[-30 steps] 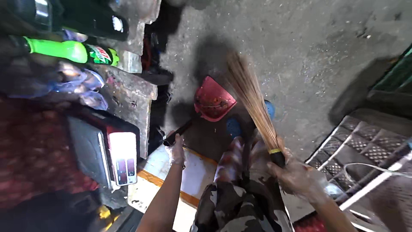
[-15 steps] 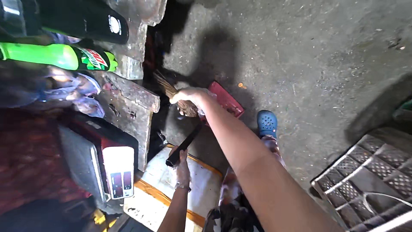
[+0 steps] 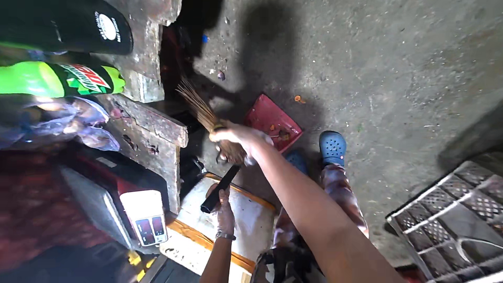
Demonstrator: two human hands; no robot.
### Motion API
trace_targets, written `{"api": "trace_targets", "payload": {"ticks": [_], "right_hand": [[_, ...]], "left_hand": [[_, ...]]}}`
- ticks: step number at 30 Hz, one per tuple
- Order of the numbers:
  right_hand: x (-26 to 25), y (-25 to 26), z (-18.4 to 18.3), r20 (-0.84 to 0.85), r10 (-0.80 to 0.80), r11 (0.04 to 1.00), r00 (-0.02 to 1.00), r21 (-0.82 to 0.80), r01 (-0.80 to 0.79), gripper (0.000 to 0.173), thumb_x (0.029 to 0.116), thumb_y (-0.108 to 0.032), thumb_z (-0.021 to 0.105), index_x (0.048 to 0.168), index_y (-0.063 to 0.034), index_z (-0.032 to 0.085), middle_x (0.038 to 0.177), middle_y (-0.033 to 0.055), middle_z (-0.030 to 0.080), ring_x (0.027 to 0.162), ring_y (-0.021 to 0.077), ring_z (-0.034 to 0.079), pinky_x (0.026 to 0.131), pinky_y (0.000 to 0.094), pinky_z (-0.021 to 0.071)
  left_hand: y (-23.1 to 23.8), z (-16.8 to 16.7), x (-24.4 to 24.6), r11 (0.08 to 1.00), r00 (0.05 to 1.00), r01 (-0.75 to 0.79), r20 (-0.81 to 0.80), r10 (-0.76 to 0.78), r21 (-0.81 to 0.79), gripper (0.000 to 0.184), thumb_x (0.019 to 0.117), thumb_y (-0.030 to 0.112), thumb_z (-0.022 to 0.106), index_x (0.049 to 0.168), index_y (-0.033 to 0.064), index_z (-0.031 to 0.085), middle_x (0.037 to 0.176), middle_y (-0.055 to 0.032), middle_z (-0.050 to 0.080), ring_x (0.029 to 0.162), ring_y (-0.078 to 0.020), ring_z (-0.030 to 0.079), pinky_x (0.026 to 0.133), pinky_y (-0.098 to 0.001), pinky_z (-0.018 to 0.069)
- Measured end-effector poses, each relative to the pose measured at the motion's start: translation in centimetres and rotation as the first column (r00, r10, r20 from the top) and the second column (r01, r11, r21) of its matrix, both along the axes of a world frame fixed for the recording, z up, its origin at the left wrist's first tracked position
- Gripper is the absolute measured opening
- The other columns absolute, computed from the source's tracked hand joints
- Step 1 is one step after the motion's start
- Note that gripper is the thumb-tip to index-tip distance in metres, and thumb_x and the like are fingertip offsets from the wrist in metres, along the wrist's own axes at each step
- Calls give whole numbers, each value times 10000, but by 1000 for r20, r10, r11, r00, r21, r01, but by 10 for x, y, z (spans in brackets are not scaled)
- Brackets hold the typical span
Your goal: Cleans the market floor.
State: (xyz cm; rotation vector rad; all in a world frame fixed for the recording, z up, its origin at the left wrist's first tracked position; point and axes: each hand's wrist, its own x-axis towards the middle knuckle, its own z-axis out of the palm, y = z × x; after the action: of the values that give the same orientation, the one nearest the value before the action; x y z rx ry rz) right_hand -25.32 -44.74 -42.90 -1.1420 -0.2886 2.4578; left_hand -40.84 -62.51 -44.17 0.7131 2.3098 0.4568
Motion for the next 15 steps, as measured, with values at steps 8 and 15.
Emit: {"api": "trace_targets", "payload": {"ticks": [8,15], "right_hand": [[-9,-65,-36,8,-257,942,966,-222,253,660,1024,-117,593,1593,-187,265,972,65,587,679,97,565,595,269,521],[-26,12,-5,-11,-138,989,990,-62,137,623,1015,-34,586,1575,-56,314,1333,227,587,1028,218,605,896,358,500]], "left_hand": [[-3,-11,-12,999,999,25,-27,-24,45,444,1019,59,436,1365,-209,363,1211,-234,555,1055,-79,594,952,-207,499],[-8,-17,-17,993,997,72,-38,-69,94,496,992,87,476,1341,-244,360,1215,-251,558,1049,-67,609,955,-202,505]]}}
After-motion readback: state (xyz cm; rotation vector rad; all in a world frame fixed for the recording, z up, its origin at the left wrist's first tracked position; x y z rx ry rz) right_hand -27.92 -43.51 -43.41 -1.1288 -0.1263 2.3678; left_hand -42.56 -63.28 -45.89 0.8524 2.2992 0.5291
